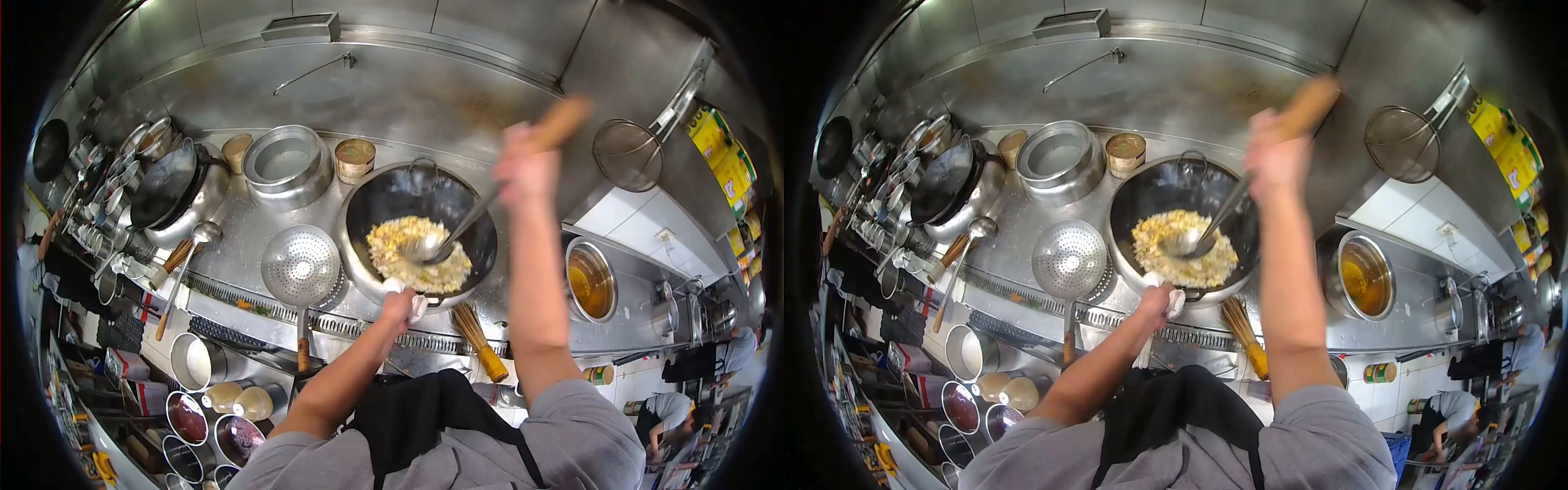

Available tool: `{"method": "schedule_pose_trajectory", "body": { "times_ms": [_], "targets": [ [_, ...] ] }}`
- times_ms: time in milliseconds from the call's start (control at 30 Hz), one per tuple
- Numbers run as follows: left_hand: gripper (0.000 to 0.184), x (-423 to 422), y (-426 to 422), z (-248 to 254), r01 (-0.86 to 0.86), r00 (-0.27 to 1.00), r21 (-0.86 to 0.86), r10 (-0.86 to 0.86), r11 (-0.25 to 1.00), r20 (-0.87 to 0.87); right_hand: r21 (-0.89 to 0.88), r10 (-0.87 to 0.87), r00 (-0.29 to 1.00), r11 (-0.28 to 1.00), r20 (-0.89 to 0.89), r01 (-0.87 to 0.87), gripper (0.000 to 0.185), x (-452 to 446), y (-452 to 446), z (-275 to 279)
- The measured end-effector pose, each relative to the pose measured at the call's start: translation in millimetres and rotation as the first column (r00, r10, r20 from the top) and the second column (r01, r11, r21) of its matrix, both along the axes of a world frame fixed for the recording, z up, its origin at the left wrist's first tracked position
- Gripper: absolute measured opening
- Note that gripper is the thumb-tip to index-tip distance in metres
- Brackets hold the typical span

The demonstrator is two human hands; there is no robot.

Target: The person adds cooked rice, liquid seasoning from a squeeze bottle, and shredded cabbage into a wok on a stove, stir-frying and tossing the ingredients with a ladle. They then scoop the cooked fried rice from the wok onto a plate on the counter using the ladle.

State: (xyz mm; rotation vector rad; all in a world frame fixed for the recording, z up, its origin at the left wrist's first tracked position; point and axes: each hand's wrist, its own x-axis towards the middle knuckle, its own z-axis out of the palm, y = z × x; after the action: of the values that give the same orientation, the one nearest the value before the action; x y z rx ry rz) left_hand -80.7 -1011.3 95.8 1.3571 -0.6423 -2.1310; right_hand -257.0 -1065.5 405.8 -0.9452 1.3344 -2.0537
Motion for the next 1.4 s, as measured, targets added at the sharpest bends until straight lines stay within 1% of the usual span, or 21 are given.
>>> {"method": "schedule_pose_trajectory", "body": {
  "times_ms": [33, 67, 200, 267, 333, 400, 467, 533, 600, 667, 767, 867, 933, 1000, 1067, 1100, 1133, 1200, 1233, 1333, 1400],
  "targets": [
    [0.022, 0.8, -2.2, -22.0, -0.069, 0.997, -0.069, 0.068, 0.995, -0.023, 0.187, -0.001, 1.0, 0.982, -0.014, 0.004, 0.021, 16.3, -30.1, -60.9],
    [0.022, 5.0, 9.7, -37.9, -0.139, 0.99, -0.132, 0.133, 0.981, -0.053, 0.022, 0.168, 0.984, 0.985, 0.056, -0.169, 0.023, 5.9, -47.1, -88.6],
    [0.029, 69.3, 95.9, -39.5, -0.149, 0.983, -0.244, 0.117, 0.958, -0.139, -0.086, 0.294, 0.951, 0.95, -0.092, -0.302, 0.03, -19.7, -53.5, -3.5],
    [0.031, 84.7, 112.0, -6.1, -0.154, 0.986, -0.199, 0.136, 0.968, -0.1, -0.029, 0.21, 0.976, 0.977, -0.064, -0.212, 0.036, -15.0, -30.0, 58.8],
    [0.021, 66.3, 87.0, 48.1, -0.229, 0.96, 0.027, 0.23, 0.973, -0.157, -0.073, 0.339, 0.933, 0.934, -0.118, -0.349, 0.038, -36.4, -7.7, 81.6],
    [0.014, 35.1, 34.3, 53.6, -0.215, 0.961, 0.085, 0.227, 0.973, -0.161, -0.087, 0.267, 0.957, 0.957, -0.112, -0.277, 0.038, -18.7, 1.0, 59.2],
    [0.012, 16.9, 5.5, 19.7, -0.04, 0.995, 0.035, 0.043, 0.999, -0.086, 0.102, -0.154, 0.962, 0.978, -0.226, 0.181, 0.037, 20.4, -35.1, -19.3],
    [0.014, 15.7, 15.5, -46.0, -0.183, 0.981, -0.106, 0.173, 0.977, -0.091, 0.011, 0.091, 0.996, 0.996, -0.016, -0.091, 0.031, 26.8, -52.1, -89.2],
    [0.027, 50.4, 54.4, -61.4, -0.154, 0.974, -0.193, 0.115, 0.969, -0.196, -0.107, 0.041, 0.999, 0.993, 0.001, -0.04, 0.025, 16.7, -50.3, -54.4],
    [0.035, 89.2, 100.1, -28.2, -0.145, 0.987, -0.22, 0.124, 0.965, -0.105, -0.132, 0.089, 0.995, 0.987, -0.051, -0.095, 0.027, -1.9, -37.2, 7.8],
    [0.034, 93.0, 104.6, 23.2, -0.193, 0.968, -0.098, 0.173, 0.976, -0.183, -0.12, 0.213, 0.972, 0.967, -0.103, -0.224, 0.032, -8.4, -2.7, 76.9],
    [0.021, 35.9, 37.1, 43.2, -0.216, 0.968, 0.068, 0.223, 0.974, -0.118, -0.027, 0.02, 0.979, 0.999, -0.202, -0.026, 0.034, 6.1, -6.4, 40.4],
    [0.022, 9.0, 8.5, 11.5, -0.155, 0.985, 0.007, 0.155, 0.988, -0.072, 0.223, -0.099, 0.963, 0.962, -0.249, 0.157, 0.033, 40.4, -27.0, -30.4],
    [0.024, 18.6, 27.2, -55.7, -0.112, 0.99, -0.183, 0.094, 0.977, -0.104, 0.016, 0.103, 0.985, 0.995, -0.137, -0.102, 0.035, 26.2, -49.9, -72.2],
    [0.039, 52.3, 71.0, -33.1, -0.084, 0.995, -0.269, 0.068, 0.96, -0.066, 0.006, 0.245, 0.946, 0.968, -0.213, -0.25, 0.035, 15.8, -53.7, -32.2],
    [0.046, 56.4, 89.6, -39.0, -0.185, 0.966, -0.245, 0.13, 0.952, -0.224, 0.017, 0.311, 0.917, 0.948, -0.249, -0.317, 0.035, 9.9, -52.4, -12.7],
    [0.04, 57.4, 96.1, -25.0, -0.202, 0.966, -0.257, 0.148, 0.945, -0.214, 0.044, 0.375, 0.884, 0.925, -0.278, -0.378, 0.035, 6.2, -53.7, -0.1],
    [0.029, 43.7, 75.5, 1.8, -0.218, 0.957, 0.012, 0.216, 0.976, -0.194, 0.113, 0.51, 0.799, 0.857, -0.32, -0.502, 0.036, 2.1, -62.9, 15.5],
    [0.018, 25.0, 56.2, -3.8, -0.344, 0.909, -0.059, 0.316, 0.937, -0.271, 0.172, 0.55, 0.769, 0.835, -0.325, -0.524, 0.036, 0.0, -73.0, 19.2],
    [0.028, -6.2, -12.7, -19.4, -0.066, 0.998, -0.139, 0.064, 0.988, -0.019, 0.276, 0.584, 0.747, 0.81, -0.318, -0.517, 0.038, 3.5, -86.3, 34.4],
    [0.041, 12.3, -9.8, -12.3, 0.036, 0.999, -0.036, -0.037, 0.999, -0.031, 0.207, 0.51, 0.773, 0.86, -0.377, -0.466, 0.039, 6.2, -76.5, 68.7]
  ]
}}
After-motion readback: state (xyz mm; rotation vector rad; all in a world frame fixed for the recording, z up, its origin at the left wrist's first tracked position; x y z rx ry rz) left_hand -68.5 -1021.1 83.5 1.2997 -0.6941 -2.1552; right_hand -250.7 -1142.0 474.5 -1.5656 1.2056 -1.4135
